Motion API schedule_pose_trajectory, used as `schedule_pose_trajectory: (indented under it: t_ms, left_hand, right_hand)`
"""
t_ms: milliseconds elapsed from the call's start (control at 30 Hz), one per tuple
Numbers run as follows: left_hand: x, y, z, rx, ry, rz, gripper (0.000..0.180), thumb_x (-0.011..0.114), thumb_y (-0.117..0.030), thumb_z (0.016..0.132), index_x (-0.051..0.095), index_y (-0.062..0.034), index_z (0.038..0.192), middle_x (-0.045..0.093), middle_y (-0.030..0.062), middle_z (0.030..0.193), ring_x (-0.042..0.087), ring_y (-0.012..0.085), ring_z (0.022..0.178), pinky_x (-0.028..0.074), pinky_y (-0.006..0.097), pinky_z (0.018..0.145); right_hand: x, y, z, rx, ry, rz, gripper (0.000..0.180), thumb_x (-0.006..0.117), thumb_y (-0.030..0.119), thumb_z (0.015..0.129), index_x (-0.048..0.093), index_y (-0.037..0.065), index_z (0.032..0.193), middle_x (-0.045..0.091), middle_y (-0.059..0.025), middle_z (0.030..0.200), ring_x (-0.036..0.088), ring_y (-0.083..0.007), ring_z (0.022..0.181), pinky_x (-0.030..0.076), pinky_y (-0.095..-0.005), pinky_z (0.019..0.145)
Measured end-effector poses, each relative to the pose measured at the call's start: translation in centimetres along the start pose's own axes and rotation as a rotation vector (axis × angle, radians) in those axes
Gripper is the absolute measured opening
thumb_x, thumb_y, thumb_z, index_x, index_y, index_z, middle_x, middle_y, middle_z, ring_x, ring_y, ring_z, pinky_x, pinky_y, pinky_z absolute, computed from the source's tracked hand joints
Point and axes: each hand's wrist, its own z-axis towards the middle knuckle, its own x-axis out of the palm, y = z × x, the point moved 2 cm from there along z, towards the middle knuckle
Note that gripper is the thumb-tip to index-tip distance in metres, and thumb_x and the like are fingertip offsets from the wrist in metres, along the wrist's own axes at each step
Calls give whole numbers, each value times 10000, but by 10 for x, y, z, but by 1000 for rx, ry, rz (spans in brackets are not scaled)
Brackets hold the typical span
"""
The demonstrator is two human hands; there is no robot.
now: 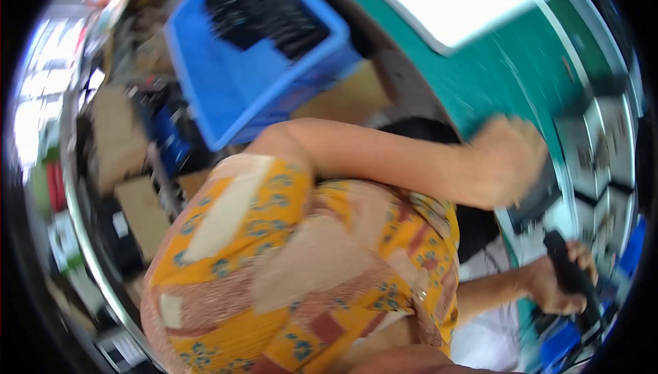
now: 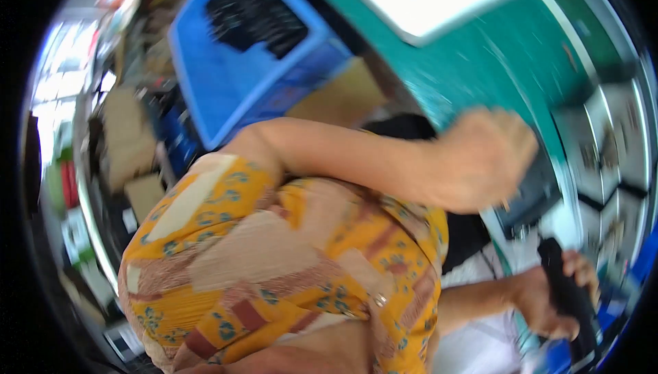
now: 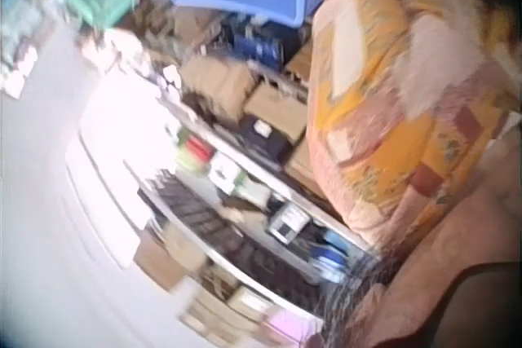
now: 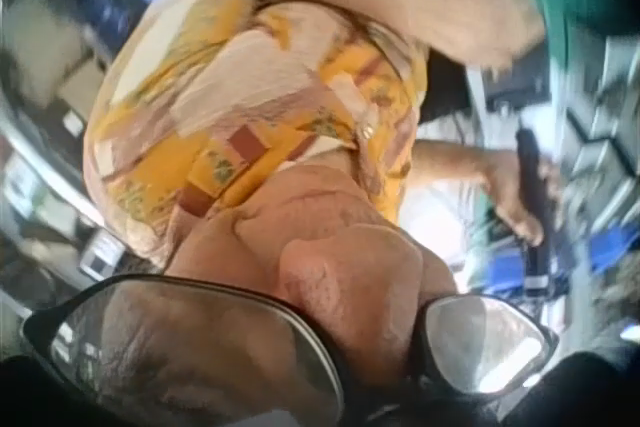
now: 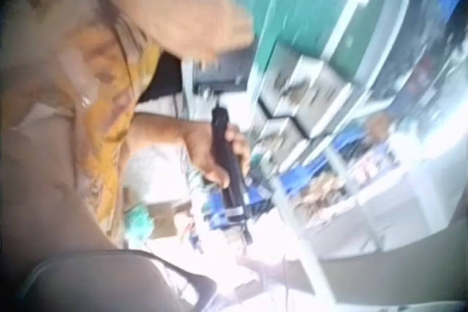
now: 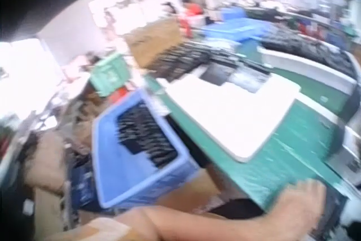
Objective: The person assembles or repairs electronic device components by hand, securing screws into a plastic housing with an electric screwdriver.
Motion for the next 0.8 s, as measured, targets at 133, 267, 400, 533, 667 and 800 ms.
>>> schedule_pose_trajectory:
  t_ms: [133, 267, 400, 533, 667, 800]
  left_hand:
    - [2, 4, 19, -118, 110, -81, 461, 809, -297, 665, 608, 62, 875, 628, 184, 848, 647, 336, 829, 540, 431, 669]
    - [10, 13, 26, -169, 123, -217, 620, 853, -393, 607, 627, 79, 941, 643, 216, 969, 635, 350, 972, 542, 450, 739]
    - [2, -5, 27, 249, 87, -24, 823, 897, -521, 564, 658, 58, 1098, 634, 202, 1154, 553, 354, 1160, 451, 569, 915]
    - [19, -12, 44, 279, 367, 104, 893, 913, -556, 555, 664, 23, 1188, 614, 171, 1215, 508, 353, 1204, 358, 636, 969]
    - [9, -18, 47, 219, 457, 151, 901, 921, -552, 555, 669, 4, 1217, 572, 177, 1277, 455, 370, 1246, 327, 688, 1013]
    - [5, -23, 41, 223, 416, 219, 911, 923, -565, 546, 681, -7, 1225, 552, 188, 1289, 420, 383, 1267, 297, 726, 1045]
  right_hand:
    - [13, -1, -8, -98, -2, -32, 686, 597, 641, 891, 582, -40, 971, 531, -143, 836, 519, -284, 754, 462, -435, 736]
    - [19, -7, -4, -141, 3, 23, 640, 620, 601, 907, 576, -36, 952, 535, -148, 839, 520, -295, 745, 476, -452, 733]
    - [21, -3, -5, -148, -40, 23, 618, 612, 570, 931, 549, -44, 939, 539, -160, 812, 537, -297, 715, 500, -453, 715]
    - [30, 1, -6, -182, -35, -18, 618, 623, 558, 928, 537, -54, 934, 539, -168, 789, 549, -304, 694, 519, -457, 706]
    - [33, 2, -6, -219, -40, 6, 618, 669, 542, 913, 528, -59, 918, 541, -172, 768, 564, -308, 668, 539, -444, 677]
    - [30, 4, -6, -260, -29, 20, 628, 704, 546, 896, 524, -56, 901, 543, -169, 766, 577, -311, 664, 547, -437, 672]
